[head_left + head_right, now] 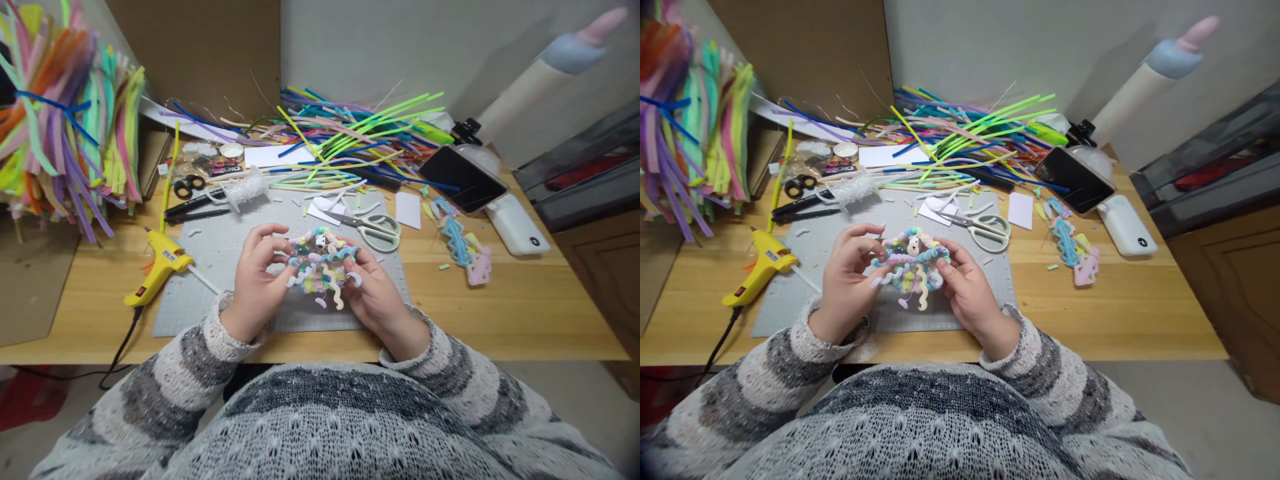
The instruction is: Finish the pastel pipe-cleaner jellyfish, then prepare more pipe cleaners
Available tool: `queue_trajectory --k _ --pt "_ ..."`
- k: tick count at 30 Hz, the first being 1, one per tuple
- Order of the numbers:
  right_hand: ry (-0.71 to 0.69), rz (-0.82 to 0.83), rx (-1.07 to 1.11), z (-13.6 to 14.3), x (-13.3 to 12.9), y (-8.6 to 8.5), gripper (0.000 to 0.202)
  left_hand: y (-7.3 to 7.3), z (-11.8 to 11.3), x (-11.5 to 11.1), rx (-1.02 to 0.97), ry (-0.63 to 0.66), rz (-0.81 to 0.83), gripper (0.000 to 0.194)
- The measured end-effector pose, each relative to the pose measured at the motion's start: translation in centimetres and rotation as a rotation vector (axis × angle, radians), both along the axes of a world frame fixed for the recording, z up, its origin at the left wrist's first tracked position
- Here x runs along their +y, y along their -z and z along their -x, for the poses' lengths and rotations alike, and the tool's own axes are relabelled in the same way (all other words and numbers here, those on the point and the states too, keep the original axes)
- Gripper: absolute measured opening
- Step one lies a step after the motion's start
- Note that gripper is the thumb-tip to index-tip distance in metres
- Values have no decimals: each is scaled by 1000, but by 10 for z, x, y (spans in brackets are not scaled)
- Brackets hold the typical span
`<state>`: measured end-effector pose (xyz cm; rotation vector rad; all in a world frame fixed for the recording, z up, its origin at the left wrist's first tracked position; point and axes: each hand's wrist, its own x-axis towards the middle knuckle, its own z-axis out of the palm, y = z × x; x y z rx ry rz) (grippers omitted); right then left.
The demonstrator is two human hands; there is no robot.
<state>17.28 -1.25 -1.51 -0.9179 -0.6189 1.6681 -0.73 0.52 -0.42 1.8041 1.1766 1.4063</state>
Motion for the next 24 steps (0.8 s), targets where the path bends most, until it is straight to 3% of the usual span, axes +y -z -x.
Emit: queue_trajectory --k 4,13,19,24 --pt "-28 25 12 -1 1 4 35 -4 1 -1 120 -37 -117 12" --pt "-86 -82 -79 2 2 11 35 4 6 8 341 109 -28 23" --pt "-91 -94 -57 0 5 13 35 3 2 14 113 132 129 11" --pt "-113 -43 37 -2 9 11 40 2 -3 15 64 106 94 11"
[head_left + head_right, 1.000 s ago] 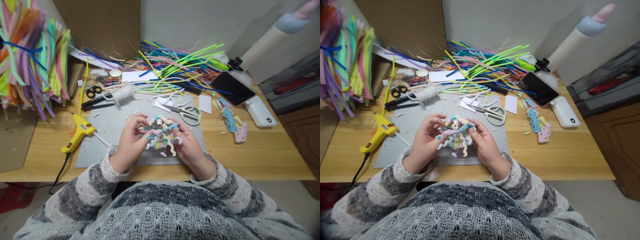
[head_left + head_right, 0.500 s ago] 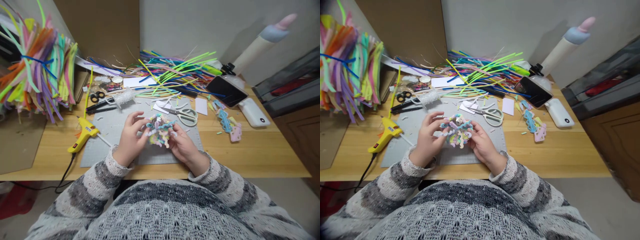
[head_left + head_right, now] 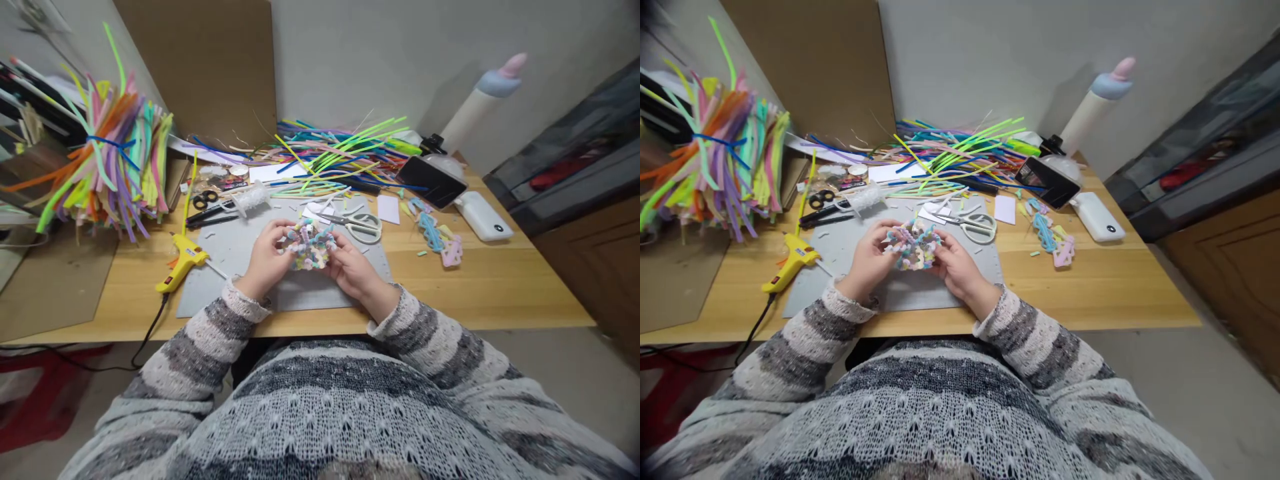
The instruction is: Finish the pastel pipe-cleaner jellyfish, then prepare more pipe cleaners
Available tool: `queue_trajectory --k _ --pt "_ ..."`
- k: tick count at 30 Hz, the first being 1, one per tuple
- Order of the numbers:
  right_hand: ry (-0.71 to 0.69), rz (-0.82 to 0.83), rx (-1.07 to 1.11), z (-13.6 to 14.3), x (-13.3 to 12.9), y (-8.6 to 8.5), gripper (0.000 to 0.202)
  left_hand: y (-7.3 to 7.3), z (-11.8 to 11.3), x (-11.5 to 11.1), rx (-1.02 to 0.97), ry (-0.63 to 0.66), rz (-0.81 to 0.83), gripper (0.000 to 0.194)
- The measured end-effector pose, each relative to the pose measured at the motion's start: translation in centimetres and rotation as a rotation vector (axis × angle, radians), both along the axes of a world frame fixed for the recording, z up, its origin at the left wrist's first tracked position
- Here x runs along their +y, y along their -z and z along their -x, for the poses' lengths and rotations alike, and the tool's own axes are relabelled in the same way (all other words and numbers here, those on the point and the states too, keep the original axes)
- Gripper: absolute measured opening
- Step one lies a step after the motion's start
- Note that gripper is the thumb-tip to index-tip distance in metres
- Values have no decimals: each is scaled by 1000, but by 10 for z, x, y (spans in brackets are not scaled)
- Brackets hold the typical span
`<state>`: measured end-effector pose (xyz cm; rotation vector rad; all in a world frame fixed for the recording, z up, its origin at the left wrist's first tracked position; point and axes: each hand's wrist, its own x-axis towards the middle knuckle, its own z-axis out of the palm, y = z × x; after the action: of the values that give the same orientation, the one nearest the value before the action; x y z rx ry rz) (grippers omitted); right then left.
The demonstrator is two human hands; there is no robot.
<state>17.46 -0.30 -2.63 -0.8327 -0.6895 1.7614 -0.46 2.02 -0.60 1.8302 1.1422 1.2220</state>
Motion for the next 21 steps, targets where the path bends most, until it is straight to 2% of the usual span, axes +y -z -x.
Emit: queue_trajectory --k 12,16,19,21 --pt "-15 91 70 -3 10 5 26 8 -5 3 34 -82 -81 10" --pt "1 93 103 -1 10 3 24 13 -7 6 -68 -66 -70 6" --pt "18 87 115 -1 10 1 26 15 -9 6 -218 -38 22 8" --pt "33 69 110 -1 9 0 30 14 -9 6 -320 -44 175 13"
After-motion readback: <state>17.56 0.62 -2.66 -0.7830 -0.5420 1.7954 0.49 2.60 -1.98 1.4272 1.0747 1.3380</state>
